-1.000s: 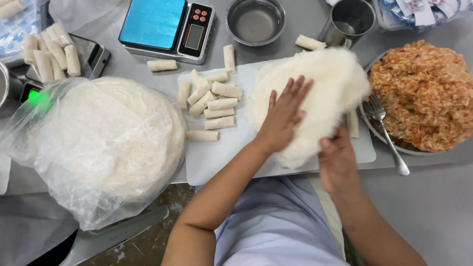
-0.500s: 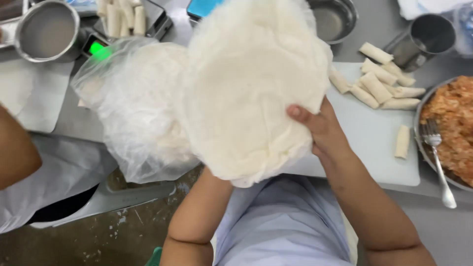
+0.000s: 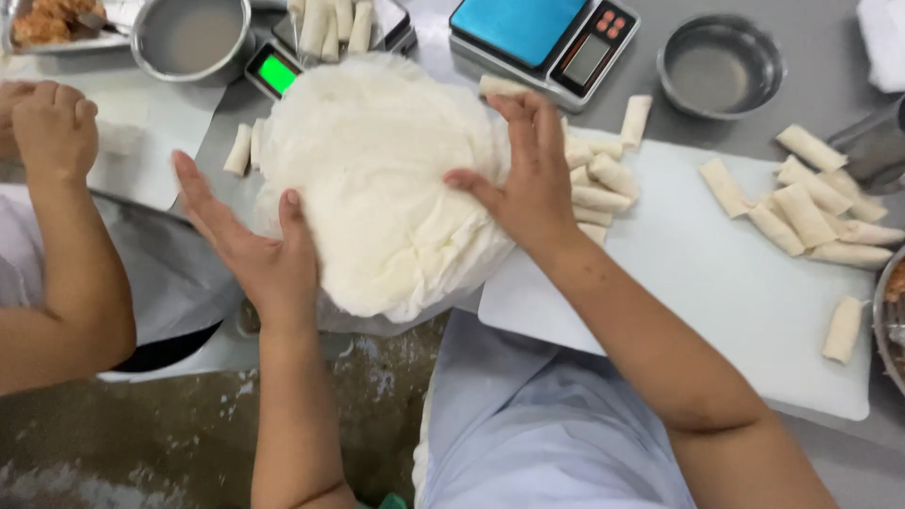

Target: Peeling spring roll wrappers and rolling them into cylinders

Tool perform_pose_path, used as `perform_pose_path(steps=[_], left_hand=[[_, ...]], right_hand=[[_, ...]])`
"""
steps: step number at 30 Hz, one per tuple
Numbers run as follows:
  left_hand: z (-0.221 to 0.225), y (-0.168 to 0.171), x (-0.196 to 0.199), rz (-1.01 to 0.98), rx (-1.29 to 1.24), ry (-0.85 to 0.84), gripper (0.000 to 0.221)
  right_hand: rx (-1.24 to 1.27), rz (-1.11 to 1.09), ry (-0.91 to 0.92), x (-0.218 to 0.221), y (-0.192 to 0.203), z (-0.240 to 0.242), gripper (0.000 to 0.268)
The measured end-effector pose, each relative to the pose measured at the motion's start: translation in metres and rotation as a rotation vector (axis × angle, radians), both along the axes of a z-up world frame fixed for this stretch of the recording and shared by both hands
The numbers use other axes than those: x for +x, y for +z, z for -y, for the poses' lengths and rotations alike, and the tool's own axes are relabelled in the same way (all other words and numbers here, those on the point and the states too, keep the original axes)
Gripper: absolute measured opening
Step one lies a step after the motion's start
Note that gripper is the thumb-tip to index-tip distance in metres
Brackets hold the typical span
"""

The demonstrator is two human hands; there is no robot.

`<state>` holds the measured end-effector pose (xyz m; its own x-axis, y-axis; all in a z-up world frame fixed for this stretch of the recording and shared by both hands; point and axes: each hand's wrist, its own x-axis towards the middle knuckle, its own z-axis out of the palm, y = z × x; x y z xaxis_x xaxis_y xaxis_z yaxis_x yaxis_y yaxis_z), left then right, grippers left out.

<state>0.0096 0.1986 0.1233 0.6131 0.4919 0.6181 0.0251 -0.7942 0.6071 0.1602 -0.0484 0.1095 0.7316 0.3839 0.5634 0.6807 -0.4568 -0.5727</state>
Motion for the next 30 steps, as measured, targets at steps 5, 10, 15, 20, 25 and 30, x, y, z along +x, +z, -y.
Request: perform_pose_path(steps=[5, 10, 15, 20, 25, 30], left_hand=[[0.06, 0.066, -0.02, -0.155, 0.213, -0.333, 0.039], [0.077, 0.031, -0.003, -0.095, 0.566, -0.379, 0.01], [0.093, 0.037, 0.006, -0.232, 0.705, -0.292, 0.044], [0.086, 0.038, 0.011, -0.149, 0.191, -0.428, 0.011], [0.003, 0.008, -0.002, -0.082, -0.52, -0.327, 0.009], [0.033, 0.093, -0.008, 0.548, -0.974, -0.359, 0.025]], right_hand=[[0.139, 0.274, 0.337, -0.04, 0.022, 0.016, 0.026], [0.199, 0.221, 0.383, -0.057, -0.022, 0.022, 0.026], [0.239, 0.119, 0.379, -0.061, -0.02, 0.029, 0.023], [0.314, 0.052, 0.424, -0.061, -0.007, 0.033, 0.024], [0.257, 0.067, 0.428, -0.06, -0.011, 0.036, 0.022], [0.336, -0.133, 0.53, -0.056, -0.01, 0.048, 0.05]])
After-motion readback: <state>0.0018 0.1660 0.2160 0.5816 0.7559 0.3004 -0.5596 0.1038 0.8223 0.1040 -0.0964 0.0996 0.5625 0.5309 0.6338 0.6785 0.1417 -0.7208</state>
